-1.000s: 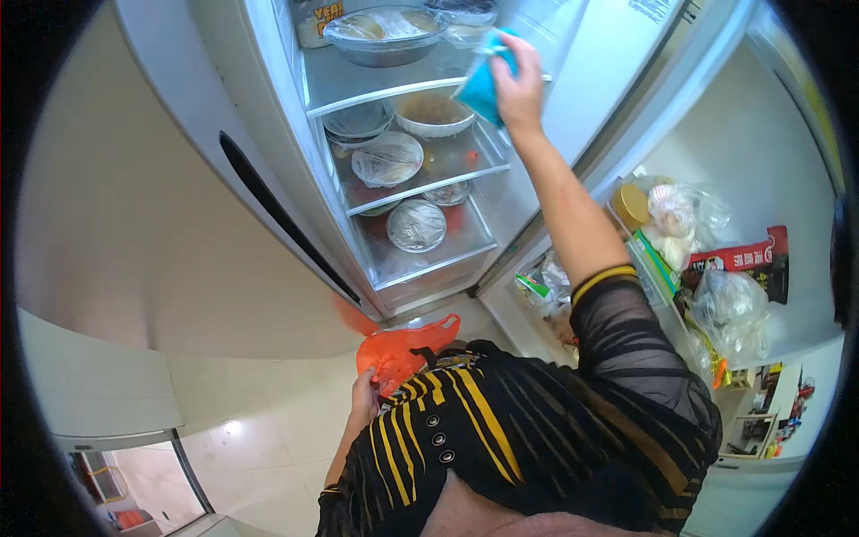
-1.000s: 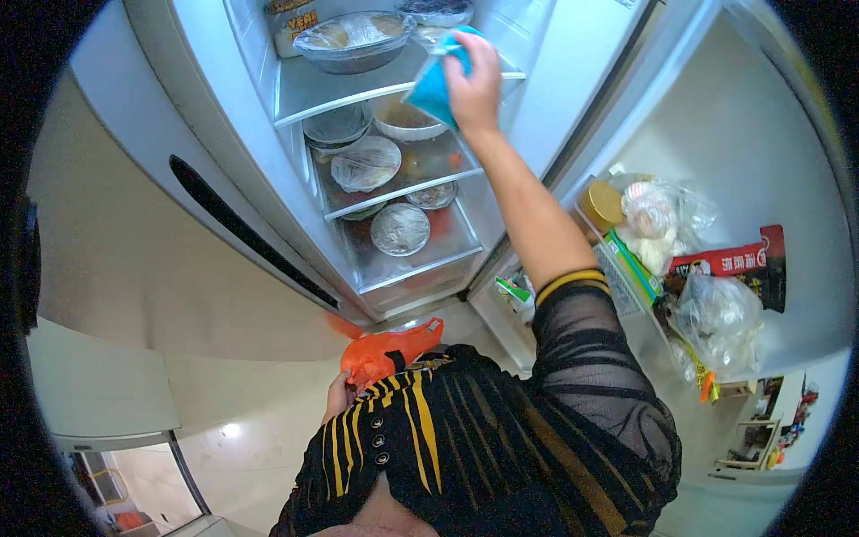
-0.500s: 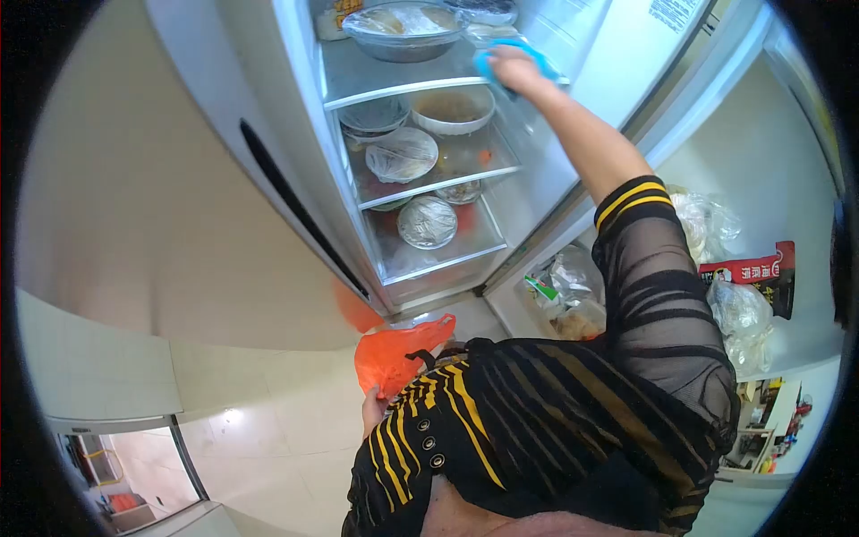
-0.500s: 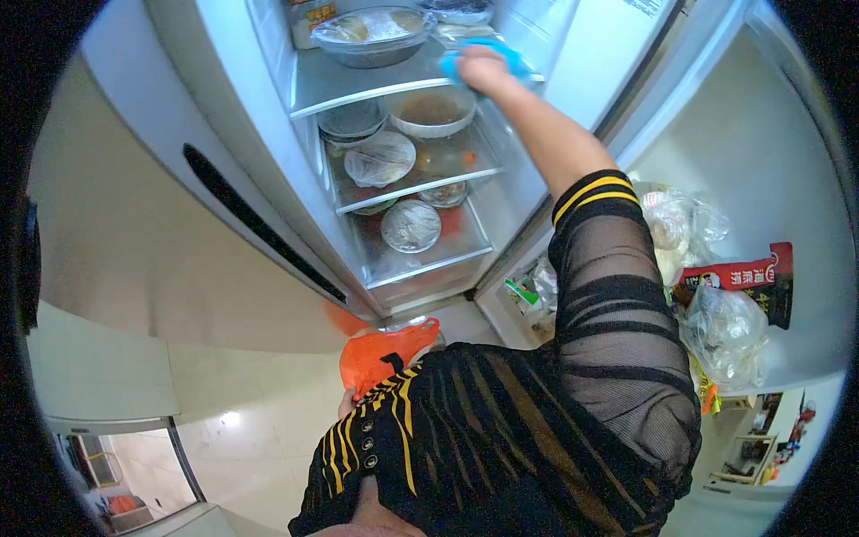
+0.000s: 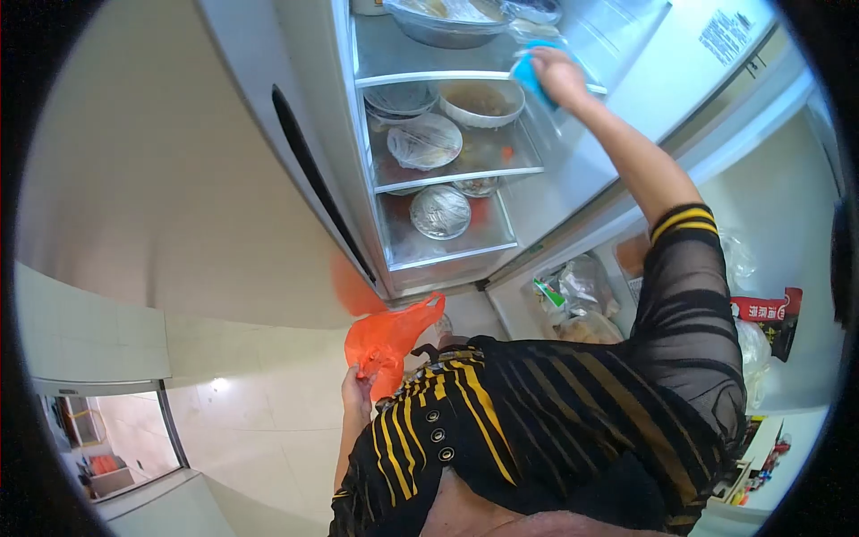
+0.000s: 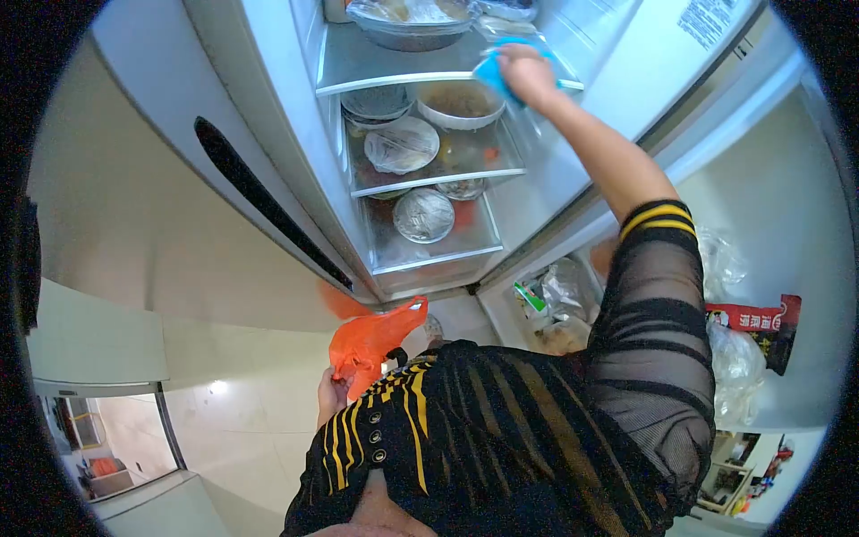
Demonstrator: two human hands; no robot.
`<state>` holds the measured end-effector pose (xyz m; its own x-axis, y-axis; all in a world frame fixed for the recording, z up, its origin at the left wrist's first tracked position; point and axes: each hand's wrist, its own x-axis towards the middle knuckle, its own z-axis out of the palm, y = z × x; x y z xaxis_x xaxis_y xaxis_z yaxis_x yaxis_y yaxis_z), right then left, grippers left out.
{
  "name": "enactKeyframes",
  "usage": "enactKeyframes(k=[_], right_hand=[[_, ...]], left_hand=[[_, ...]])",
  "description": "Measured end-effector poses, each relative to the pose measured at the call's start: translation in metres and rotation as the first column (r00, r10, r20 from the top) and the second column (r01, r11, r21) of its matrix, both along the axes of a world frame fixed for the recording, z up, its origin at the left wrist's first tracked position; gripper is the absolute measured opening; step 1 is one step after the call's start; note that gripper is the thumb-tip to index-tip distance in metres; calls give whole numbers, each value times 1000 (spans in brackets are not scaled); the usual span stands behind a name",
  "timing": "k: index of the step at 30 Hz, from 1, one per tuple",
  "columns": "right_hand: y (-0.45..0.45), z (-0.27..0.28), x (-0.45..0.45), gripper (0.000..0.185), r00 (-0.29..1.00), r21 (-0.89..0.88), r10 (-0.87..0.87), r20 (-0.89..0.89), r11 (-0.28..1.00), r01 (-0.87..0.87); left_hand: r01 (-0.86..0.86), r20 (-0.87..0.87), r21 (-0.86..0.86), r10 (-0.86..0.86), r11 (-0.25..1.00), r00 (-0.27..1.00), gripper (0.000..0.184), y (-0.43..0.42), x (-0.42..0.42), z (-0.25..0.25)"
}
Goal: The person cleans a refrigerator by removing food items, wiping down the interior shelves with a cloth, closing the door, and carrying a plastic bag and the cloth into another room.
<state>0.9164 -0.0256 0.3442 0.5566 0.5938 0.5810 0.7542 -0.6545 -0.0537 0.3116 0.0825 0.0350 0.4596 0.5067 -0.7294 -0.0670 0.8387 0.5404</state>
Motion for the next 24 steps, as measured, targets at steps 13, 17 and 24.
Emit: enactKeyframes(k=[13, 17, 24], right_hand=[[209, 45, -133, 31, 838, 104, 385, -387, 921, -376], [262, 36, -94, 29, 851, 130, 345, -397, 938, -320], [310, 1, -46, 26, 812, 192, 562, -157, 824, -533]], left_hand=[[54, 8, 55, -55, 997, 998, 23, 4, 25, 15], [19, -28, 61, -17, 998, 999, 23, 2, 18, 13], [-35, 35, 40, 34, 999, 999, 20, -29, -7, -11]])
